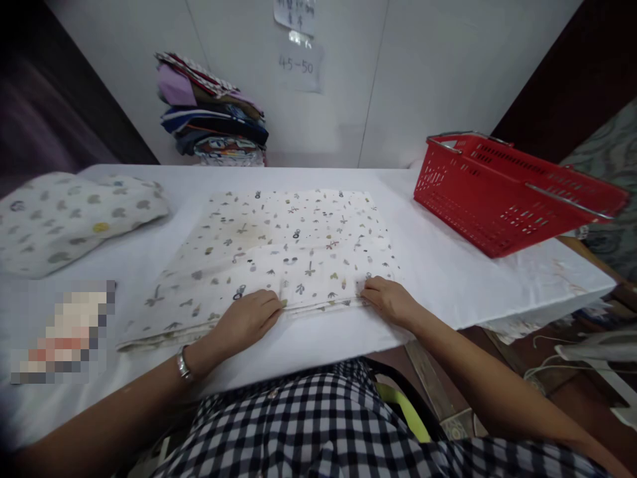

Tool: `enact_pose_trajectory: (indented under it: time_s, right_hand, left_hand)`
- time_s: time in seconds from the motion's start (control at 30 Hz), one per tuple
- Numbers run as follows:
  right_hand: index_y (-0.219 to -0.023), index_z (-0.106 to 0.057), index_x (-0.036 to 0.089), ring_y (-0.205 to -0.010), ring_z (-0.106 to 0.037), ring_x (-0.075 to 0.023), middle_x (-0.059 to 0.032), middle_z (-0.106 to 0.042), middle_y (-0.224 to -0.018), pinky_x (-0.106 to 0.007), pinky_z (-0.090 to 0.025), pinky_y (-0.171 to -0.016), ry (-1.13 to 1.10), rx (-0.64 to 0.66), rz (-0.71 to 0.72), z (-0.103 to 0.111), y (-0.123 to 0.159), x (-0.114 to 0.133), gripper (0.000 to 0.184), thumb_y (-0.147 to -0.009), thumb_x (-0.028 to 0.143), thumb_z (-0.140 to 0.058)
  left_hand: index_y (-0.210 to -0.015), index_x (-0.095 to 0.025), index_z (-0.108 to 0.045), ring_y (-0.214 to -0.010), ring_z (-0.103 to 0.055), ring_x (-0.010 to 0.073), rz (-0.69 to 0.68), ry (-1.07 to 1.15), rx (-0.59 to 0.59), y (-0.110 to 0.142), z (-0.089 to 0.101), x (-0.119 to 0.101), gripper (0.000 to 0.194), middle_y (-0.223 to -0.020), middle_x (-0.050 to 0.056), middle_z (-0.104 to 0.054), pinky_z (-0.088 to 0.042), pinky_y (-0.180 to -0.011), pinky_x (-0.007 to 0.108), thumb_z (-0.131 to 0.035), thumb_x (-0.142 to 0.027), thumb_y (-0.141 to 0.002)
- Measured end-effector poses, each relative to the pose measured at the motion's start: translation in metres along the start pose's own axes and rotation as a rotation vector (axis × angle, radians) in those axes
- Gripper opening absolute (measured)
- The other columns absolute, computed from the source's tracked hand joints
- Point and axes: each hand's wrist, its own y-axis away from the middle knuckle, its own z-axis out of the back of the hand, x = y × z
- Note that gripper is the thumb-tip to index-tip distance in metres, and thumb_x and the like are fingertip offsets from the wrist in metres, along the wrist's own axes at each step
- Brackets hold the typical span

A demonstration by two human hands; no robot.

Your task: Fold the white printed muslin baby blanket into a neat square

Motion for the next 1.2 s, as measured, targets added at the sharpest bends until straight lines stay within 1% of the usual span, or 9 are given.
enact_pose_trajectory:
  time_s: [0.13, 0.2, 0.3, 0.4, 0.53, 0.67, 0.87, 1.07, 1.2]
  right_hand:
    - [-0.095, -0.065, 0.022, -0.085, -0.056, -0.0208, -0.009, -0.062, -0.096, -0.033, -0.045, -0.071, -0.035, -0.029, 0.014, -0.002, 0.002, 0.0, 0.029, -0.092, 0.023, -0.037]
    - [-0.096, -0.065, 0.022, -0.086, -0.056, -0.0217, -0.0095, -0.062, -0.096, -0.033, -0.046, -0.071, -0.037, -0.035, 0.011, -0.003, 0.002, 0.0, 0.028, -0.092, 0.024, -0.037]
    - [-0.098, -0.064, 0.02, -0.087, -0.055, -0.022, -0.0104, -0.061, -0.096, -0.034, -0.047, -0.073, -0.019, -0.03, 0.043, -0.003, 0.003, 0.0, 0.026, -0.091, 0.024, -0.039]
    - [-0.102, -0.064, 0.018, -0.088, -0.055, -0.0221, -0.0112, -0.061, -0.098, -0.036, -0.047, -0.075, -0.004, -0.04, 0.056, -0.003, 0.005, -0.002, 0.027, -0.091, 0.026, -0.04]
    - [-0.108, -0.063, 0.021, -0.092, -0.056, -0.0231, -0.0109, -0.063, -0.103, -0.039, -0.046, -0.079, -0.03, -0.048, -0.008, -0.005, 0.011, -0.008, 0.03, -0.092, 0.027, -0.039]
    - [-0.112, -0.062, 0.024, -0.096, -0.056, -0.0232, -0.0094, -0.063, -0.107, -0.039, -0.045, -0.083, -0.036, -0.032, -0.044, -0.005, 0.015, -0.012, 0.031, -0.093, 0.025, -0.037]
    - [-0.118, -0.058, 0.022, -0.097, -0.055, -0.0223, -0.0095, -0.061, -0.11, -0.037, -0.044, -0.083, 0.076, -0.009, -0.061, -0.004, 0.02, -0.011, 0.035, -0.094, 0.023, -0.032]
    - [-0.116, -0.059, 0.021, -0.095, -0.056, -0.0236, -0.0101, -0.063, -0.109, -0.037, -0.044, -0.08, 0.159, -0.077, -0.114, -0.006, 0.032, -0.024, 0.034, -0.091, 0.019, -0.037]
    - [-0.112, -0.061, 0.016, -0.094, -0.057, -0.0245, -0.0124, -0.063, -0.107, -0.037, -0.044, -0.08, 0.227, -0.082, -0.145, -0.005, 0.041, -0.034, 0.031, -0.089, 0.018, -0.04]
  left_hand:
    - [-0.089, -0.016, -0.059, -0.078, -0.051, 0.018, -0.03, -0.057, -0.037, 0.002, -0.001, -0.001, 0.027, -0.084, 0.006, -0.057, -0.043, -0.07, 0.033, -0.033, -0.022, -0.093]
    - [-0.089, -0.016, -0.059, -0.078, -0.052, 0.0179, -0.029, -0.062, -0.032, 0.002, -0.001, -0.001, 0.027, -0.084, 0.006, -0.058, -0.043, -0.07, 0.033, -0.033, -0.023, -0.093]
    - [-0.092, -0.017, -0.059, -0.081, -0.052, 0.0186, -0.023, -0.024, -0.013, 0.002, -0.002, 0.0, 0.024, -0.087, 0.006, -0.058, -0.043, -0.072, 0.033, -0.037, -0.025, -0.092]
    - [-0.097, -0.018, -0.059, -0.086, -0.052, 0.0194, -0.013, 0.036, -0.02, 0.002, -0.001, 0.002, 0.022, -0.093, 0.006, -0.058, -0.043, -0.074, 0.033, -0.041, -0.029, -0.091]
    - [-0.096, -0.018, -0.061, -0.085, -0.053, 0.0195, 0.012, 0.056, 0.003, 0.001, 0.002, 0.001, 0.023, -0.092, 0.007, -0.059, -0.043, -0.072, 0.034, -0.04, -0.029, -0.091]
    - [-0.094, -0.017, -0.062, -0.082, -0.053, 0.0193, 0.03, 0.014, 0.034, 0.0, 0.005, -0.001, 0.026, -0.089, 0.007, -0.06, -0.043, -0.068, 0.032, -0.038, -0.026, -0.092]
    - [-0.092, -0.016, -0.06, -0.081, -0.053, 0.0196, 0.034, -0.076, -0.002, 0.0, -0.001, 0.001, 0.026, -0.087, 0.007, -0.059, -0.043, -0.067, 0.032, -0.034, -0.02, -0.092]
    - [-0.083, -0.015, -0.059, -0.078, -0.053, 0.0189, 0.102, -0.049, -0.03, -0.001, 0.0, 0.0, 0.031, -0.083, 0.008, -0.059, -0.044, -0.07, 0.034, -0.031, -0.024, -0.093]
    - [-0.093, -0.018, -0.06, -0.084, -0.054, 0.0193, 0.081, 0.036, -0.024, 0.0, -0.001, 0.002, 0.025, -0.089, 0.007, -0.06, -0.044, -0.072, 0.033, -0.038, -0.03, -0.091]
